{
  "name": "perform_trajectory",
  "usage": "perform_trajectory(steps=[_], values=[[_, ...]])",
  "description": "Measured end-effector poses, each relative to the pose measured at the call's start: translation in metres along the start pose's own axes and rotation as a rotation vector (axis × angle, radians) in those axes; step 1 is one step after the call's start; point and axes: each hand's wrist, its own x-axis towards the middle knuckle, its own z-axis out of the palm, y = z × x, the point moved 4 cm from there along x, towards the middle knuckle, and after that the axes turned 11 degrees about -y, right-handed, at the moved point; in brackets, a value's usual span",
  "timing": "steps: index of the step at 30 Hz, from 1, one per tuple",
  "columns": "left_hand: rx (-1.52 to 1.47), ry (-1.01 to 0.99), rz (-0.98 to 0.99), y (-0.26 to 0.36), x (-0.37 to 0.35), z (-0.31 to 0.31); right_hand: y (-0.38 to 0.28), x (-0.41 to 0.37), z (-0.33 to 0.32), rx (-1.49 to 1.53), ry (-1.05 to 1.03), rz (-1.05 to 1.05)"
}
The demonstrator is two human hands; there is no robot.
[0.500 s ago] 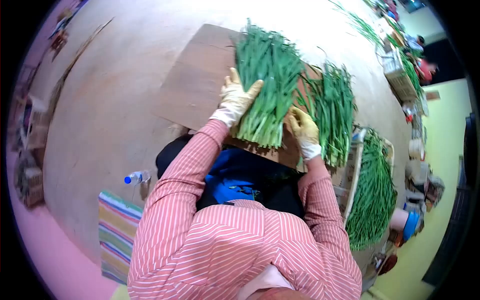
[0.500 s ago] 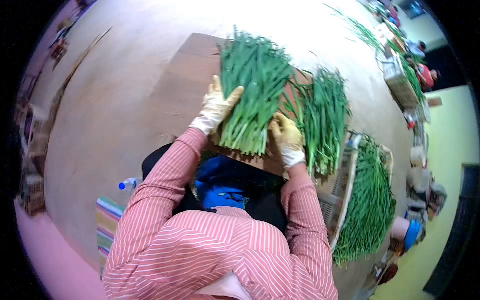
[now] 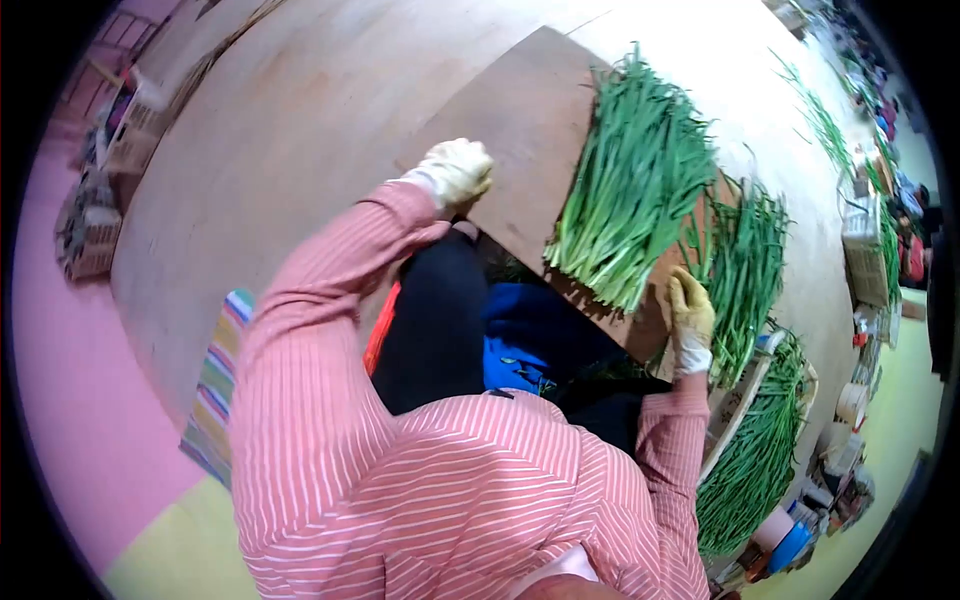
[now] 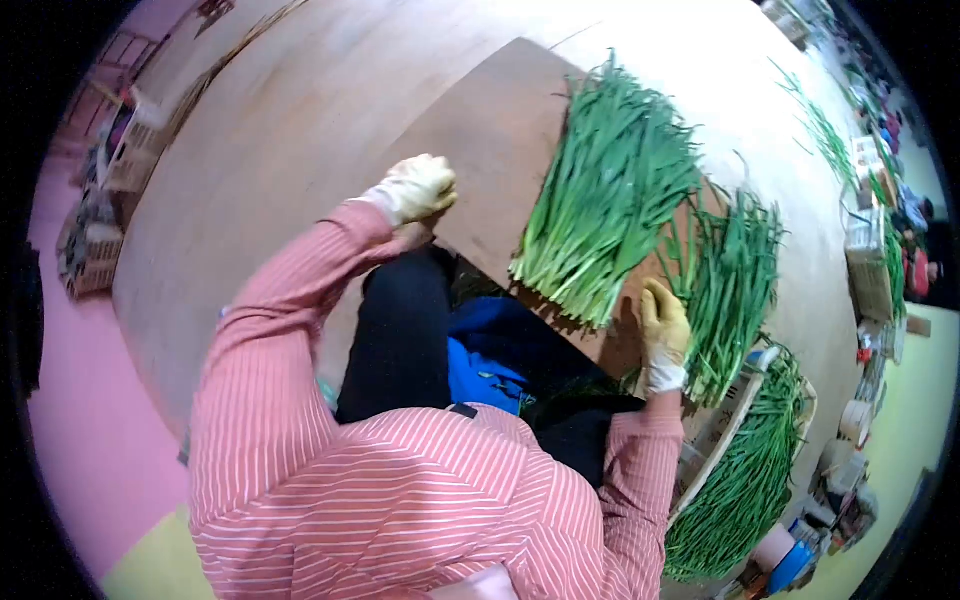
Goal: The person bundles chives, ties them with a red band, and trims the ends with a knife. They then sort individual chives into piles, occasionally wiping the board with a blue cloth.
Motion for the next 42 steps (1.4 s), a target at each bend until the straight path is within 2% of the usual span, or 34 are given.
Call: perform_trajectory(steps=[2, 4, 5, 6, 8, 9, 10, 11, 12, 14, 15, 16, 18, 22, 24, 25, 26, 28, 29, 30, 32, 33, 34, 36, 38, 40, 42], values=[[0.024, -0.116, -0.059, -0.039, -0.051, 0.013, 0.022, -0.005, -0.005, 0.026, -0.077, 0.056], [-0.108, -0.199, -0.377, -0.086, -0.113, 0.029, -0.001, -0.026, -0.011, -0.056, -0.045, -0.015], [-0.195, 0.158, -0.395, -0.102, -0.157, 0.044, -0.004, -0.036, -0.012, -0.096, -0.054, -0.007], [-0.207, 0.138, -0.430, -0.105, -0.185, 0.063, -0.003, -0.045, -0.013, -0.136, -0.048, 0.004], [-1.001, 0.110, -0.704, -0.113, -0.227, 0.113, 0.025, -0.058, -0.013, -0.053, -0.067, 0.045], [-1.016, -0.058, -0.721, -0.114, -0.233, 0.149, 0.025, -0.064, -0.009, 0.050, -0.077, 0.122], [-0.949, 0.007, -0.656, -0.117, -0.232, 0.204, 0.028, -0.069, -0.010, -0.003, -0.079, 0.122], [-1.060, -0.080, -0.754, -0.106, -0.229, 0.227, 0.035, -0.070, -0.011, 0.025, -0.113, 0.143], [-0.875, -0.213, -0.741, -0.116, -0.211, 0.289, 0.043, -0.069, -0.012, 0.057, -0.134, 0.166], [-0.919, -0.272, -0.860, -0.106, -0.195, 0.352, 0.050, -0.075, -0.013, 0.093, -0.088, 0.168], [-0.872, -0.221, -0.938, -0.102, -0.189, 0.380, 0.051, -0.076, -0.014, 0.144, -0.038, 0.165], [-0.880, -0.221, -0.921, -0.096, -0.179, 0.378, 0.044, -0.079, -0.016, 0.132, -0.026, 0.167], [-0.883, -0.378, -1.131, -0.081, -0.168, 0.381, 0.031, -0.086, -0.021, 0.030, -0.078, 0.277], [-0.871, -0.414, -1.124, -0.078, -0.146, 0.425, 0.029, -0.091, -0.022, -0.034, -0.123, 0.344], [-0.784, -0.394, -1.028, -0.077, -0.146, 0.423, 0.031, -0.092, -0.023, 0.022, -0.106, 0.341], [-0.787, -0.471, -0.972, -0.080, -0.146, 0.418, 0.029, -0.091, -0.025, 0.029, -0.101, 0.353], [-0.784, -0.464, -0.975, -0.083, -0.150, 0.409, 0.027, -0.089, -0.024, 0.044, -0.093, 0.361], [-0.850, -0.508, -0.862, -0.082, -0.156, 0.385, -0.006, -0.079, -0.027, -0.034, -0.066, 0.287], [-0.875, -0.503, -0.830, -0.083, -0.160, 0.366, -0.016, -0.075, -0.030, -0.103, 0.024, 0.179], [-0.869, -0.492, -0.837, -0.084, -0.172, 0.345, -0.017, -0.075, -0.038, 0.111, 0.025, 0.283], [-1.100, -0.207, -0.768, -0.079, -0.193, 0.309, -0.047, -0.066, -0.045, 0.110, 0.126, 0.055], [-1.110, -0.117, -0.673, -0.081, -0.199, 0.300, -0.063, -0.060, -0.049, 0.054, 0.138, 0.009], [-1.101, -0.096, -0.677, -0.081, -0.207, 0.293, -0.075, -0.056, -0.050, 0.233, 0.139, -0.012], [-1.537, 0.073, -0.602, -0.069, -0.223, 0.230, -0.153, -0.055, -0.026, 0.125, 0.171, -0.099], [-1.598, 0.105, -0.553, -0.062, -0.230, 0.178, -0.220, -0.057, 0.010, 0.191, 0.074, -0.256], [-1.727, 0.172, -0.266, -0.053, -0.229, 0.145, -0.260, -0.055, 0.037, -0.164, -0.086, -0.571], [-1.811, 0.204, -0.156, -0.041, -0.228, 0.125, -0.288, -0.047, 0.068, -0.083, -0.245, -0.623]])
